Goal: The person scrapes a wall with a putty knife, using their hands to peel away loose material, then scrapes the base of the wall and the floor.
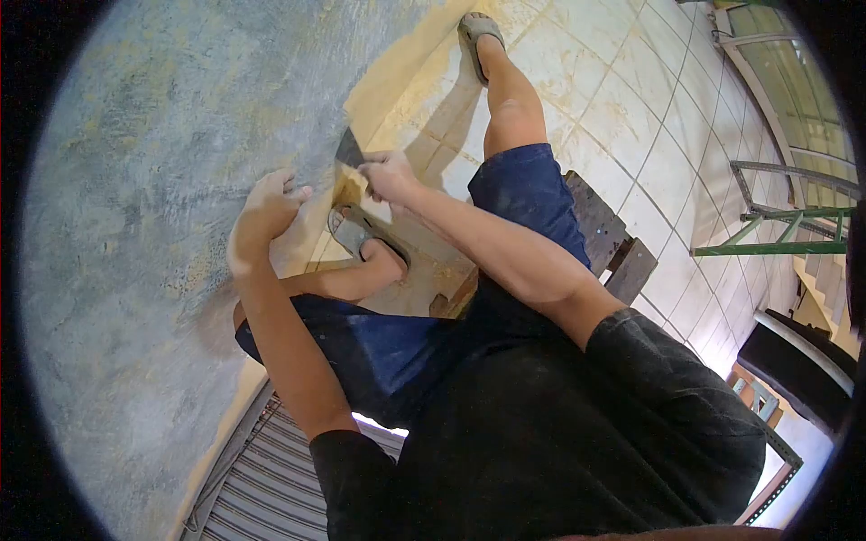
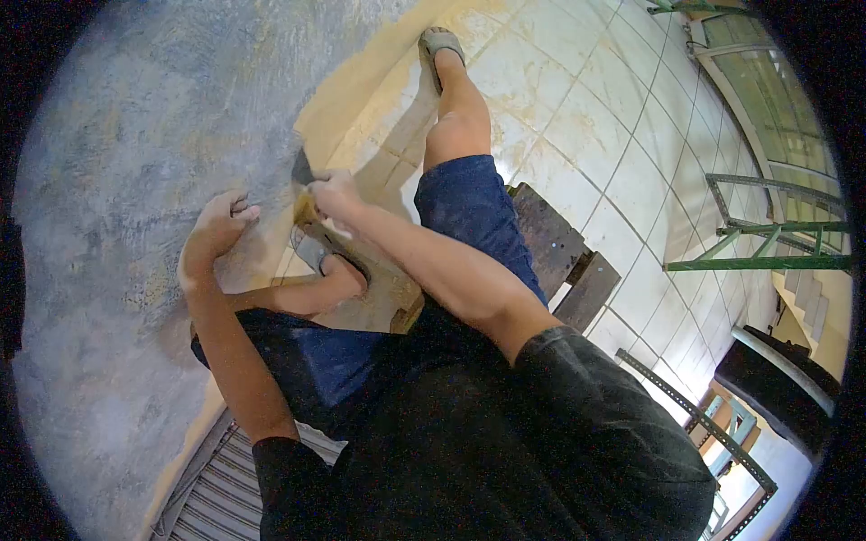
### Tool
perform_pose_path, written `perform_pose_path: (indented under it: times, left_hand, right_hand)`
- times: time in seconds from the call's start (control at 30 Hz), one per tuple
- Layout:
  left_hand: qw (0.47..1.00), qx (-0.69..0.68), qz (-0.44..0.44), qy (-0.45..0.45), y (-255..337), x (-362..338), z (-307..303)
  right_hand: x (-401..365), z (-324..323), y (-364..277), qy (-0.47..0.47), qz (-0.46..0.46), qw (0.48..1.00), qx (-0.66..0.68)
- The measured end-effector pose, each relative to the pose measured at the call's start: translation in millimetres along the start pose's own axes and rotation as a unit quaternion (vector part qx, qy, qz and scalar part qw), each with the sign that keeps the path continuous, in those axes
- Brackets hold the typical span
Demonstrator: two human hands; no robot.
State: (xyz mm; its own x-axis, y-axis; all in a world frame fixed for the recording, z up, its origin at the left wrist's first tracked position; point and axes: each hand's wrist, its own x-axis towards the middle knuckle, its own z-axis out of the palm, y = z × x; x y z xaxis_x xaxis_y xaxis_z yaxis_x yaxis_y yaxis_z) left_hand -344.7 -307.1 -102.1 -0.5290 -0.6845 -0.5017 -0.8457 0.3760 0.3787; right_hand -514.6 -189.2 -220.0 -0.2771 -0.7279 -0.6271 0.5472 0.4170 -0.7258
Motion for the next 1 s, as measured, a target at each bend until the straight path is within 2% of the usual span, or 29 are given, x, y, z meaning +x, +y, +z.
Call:
perform_pose_path:
  times: [0.1,0.2,0.27,0.4,0.57,0.6,0.73,0.8,0.93,1.0]
  left_hand:
    - [1.000,0.004,0.009,-0.006,-9,9,2]
    - [1.000,0.004,0.010,-0.020,-8,9,0]
    - [0.999,0.024,0.003,-0.022,0,6,-4]
    - [1.000,0.023,-0.001,-0.021,0,8,1]
    - [0.999,0.004,-0.016,-0.031,-1,9,-3]
    - [0.999,0.005,-0.015,-0.030,-2,9,-3]
    - [1.000,0.008,-0.014,-0.024,-6,11,2]
    - [1.000,-0.001,-0.013,-0.019,-7,11,0]
    - [0.999,0.032,-0.004,-0.037,-8,14,-3]
    - [0.998,0.030,-0.012,-0.060,-12,16,1]
  right_hand:
    - [13,-3,11,-0.009,0.022,1.000,0.013]
    - [4,3,16,0.006,-0.012,0.999,0.036]
    - [3,2,12,0.013,0.000,0.999,-0.031]
    - [12,-4,16,0.015,0.005,1.000,-0.001]
    - [12,-2,20,0.043,-0.066,0.996,-0.040]
    - [21,-9,14,0.029,0.029,0.999,-0.013]
    - [2,-1,11,0.010,-0.014,1.000,0.012]
    - [-15,3,-2,-0.011,0.017,1.000,0.020]
    - [12,-12,7,-0.025,0.071,0.997,0.014]
    - [11,-5,19,0.006,0.024,0.998,0.053]
